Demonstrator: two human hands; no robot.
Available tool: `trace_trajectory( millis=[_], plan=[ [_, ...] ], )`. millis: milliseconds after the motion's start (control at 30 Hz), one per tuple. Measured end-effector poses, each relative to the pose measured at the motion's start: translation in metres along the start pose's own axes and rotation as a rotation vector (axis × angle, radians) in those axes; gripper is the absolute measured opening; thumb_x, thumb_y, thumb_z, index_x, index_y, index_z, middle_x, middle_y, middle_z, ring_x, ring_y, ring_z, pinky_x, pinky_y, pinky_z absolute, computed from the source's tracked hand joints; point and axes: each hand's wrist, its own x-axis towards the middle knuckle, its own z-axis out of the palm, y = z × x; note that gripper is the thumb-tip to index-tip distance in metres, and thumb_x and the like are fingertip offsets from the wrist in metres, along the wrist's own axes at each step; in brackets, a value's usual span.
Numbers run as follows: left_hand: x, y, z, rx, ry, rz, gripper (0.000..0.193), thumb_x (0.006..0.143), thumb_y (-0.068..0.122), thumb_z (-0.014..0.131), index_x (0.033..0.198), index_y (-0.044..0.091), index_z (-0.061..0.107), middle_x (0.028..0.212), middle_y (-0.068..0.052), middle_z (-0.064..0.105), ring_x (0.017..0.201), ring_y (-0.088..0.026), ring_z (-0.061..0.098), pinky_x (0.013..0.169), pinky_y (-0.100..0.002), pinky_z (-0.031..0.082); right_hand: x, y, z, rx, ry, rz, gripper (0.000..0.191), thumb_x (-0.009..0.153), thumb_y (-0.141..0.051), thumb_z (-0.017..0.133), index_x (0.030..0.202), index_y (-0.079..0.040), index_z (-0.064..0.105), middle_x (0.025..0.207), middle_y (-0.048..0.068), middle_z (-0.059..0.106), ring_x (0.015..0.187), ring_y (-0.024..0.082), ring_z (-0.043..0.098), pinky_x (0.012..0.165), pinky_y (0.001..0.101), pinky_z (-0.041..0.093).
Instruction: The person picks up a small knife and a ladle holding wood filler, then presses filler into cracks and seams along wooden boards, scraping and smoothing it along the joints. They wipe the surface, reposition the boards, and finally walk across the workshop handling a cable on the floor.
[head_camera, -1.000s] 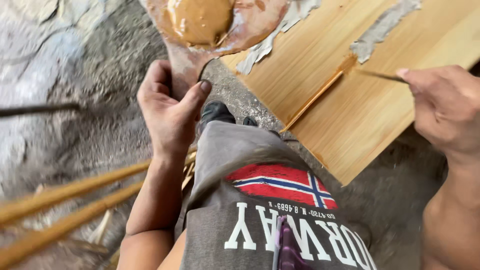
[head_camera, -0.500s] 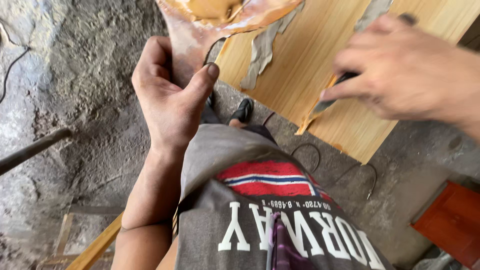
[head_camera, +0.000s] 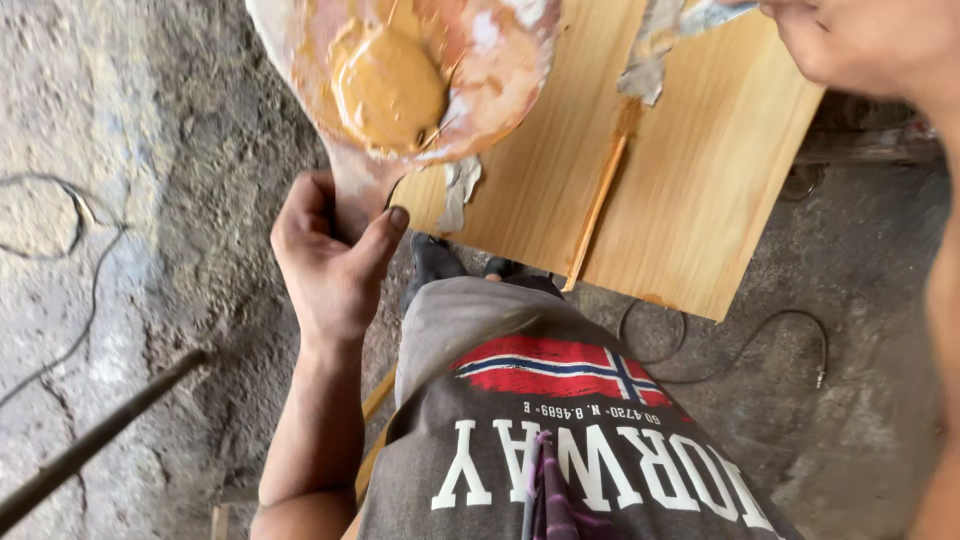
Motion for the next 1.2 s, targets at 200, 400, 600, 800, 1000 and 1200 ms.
trace_trajectory(
  millis=[200, 400, 600, 800, 1000, 1200],
  plan=[
    [0.001, 0.001, 0.003, 0.087, 0.002, -0.122, 0.027, 0.085, 0.008, 0.081, 0.098, 0.003, 0.058, 0.075, 0.003, 0.06, 0.057, -0.003, 0.049, 0.05, -0.021, 0.041, -0.1, -0.101, -0.018, 0.217, 0.253, 0.423, 0.014, 0.098, 0.006, 0.065, 0.11, 0.01, 0.072, 0.094, 0.023, 0.068, 0.071, 0.028, 0.067, 0.054, 0.0346, 0.055],
    [-0.001, 0.003, 0.009, 0.138, -0.066, -0.101, 0.027, 0.085, 0.008, 0.08, 0.1, 0.002, 0.059, 0.076, 0.003, 0.061, 0.057, -0.003, 0.05, 0.051, -0.02, 0.041, -0.099, -0.162, 0.017, 0.466, 0.399, 0.687, 0.03, 0.1, 0.008, 0.065, 0.128, 0.001, 0.071, 0.107, 0.019, 0.065, 0.09, 0.032, 0.069, 0.077, 0.0413, 0.057],
    [-0.001, 0.0, 0.013, 0.156, -0.107, -0.122, 0.027, 0.084, 0.008, 0.08, 0.099, 0.002, 0.059, 0.074, 0.003, 0.06, 0.055, -0.003, 0.049, 0.05, -0.02, 0.04, -0.084, -0.171, 0.029, 0.418, 0.394, 0.757, 0.036, 0.096, 0.006, 0.065, 0.131, 0.0, 0.072, 0.108, 0.02, 0.064, 0.095, 0.036, 0.068, 0.082, 0.0436, 0.056],
    [0.001, -0.004, 0.01, 0.151, -0.107, -0.136, 0.026, 0.084, 0.008, 0.079, 0.099, 0.001, 0.059, 0.072, 0.002, 0.059, 0.053, -0.003, 0.049, 0.047, -0.02, 0.039, -0.069, -0.186, 0.037, 0.527, 0.273, 0.748, 0.037, 0.094, -0.004, 0.069, 0.13, 0.004, 0.068, 0.102, 0.021, 0.059, 0.081, 0.034, 0.067, 0.074, 0.041, 0.058],
    [0.004, -0.007, 0.008, 0.164, -0.091, -0.137, 0.026, 0.085, 0.009, 0.079, 0.1, 0.002, 0.06, 0.071, 0.002, 0.059, 0.053, -0.003, 0.049, 0.047, -0.02, 0.039, -0.074, -0.175, 0.033, 0.5, 0.078, 0.797, 0.024, 0.101, -0.012, 0.07, 0.123, -0.002, 0.074, 0.104, 0.019, 0.06, 0.075, 0.03, 0.067, 0.073, 0.041, 0.059],
    [0.005, -0.005, 0.009, 0.13, -0.076, -0.106, 0.026, 0.085, 0.009, 0.08, 0.099, 0.002, 0.059, 0.072, 0.002, 0.06, 0.052, -0.003, 0.049, 0.047, -0.021, 0.04, -0.1, -0.159, 0.019, 0.387, 0.171, 0.783, 0.039, 0.09, -0.006, 0.076, 0.129, -0.007, 0.076, 0.092, 0.018, 0.065, 0.074, 0.028, 0.067, 0.069, 0.0406, 0.057]
  ],
)
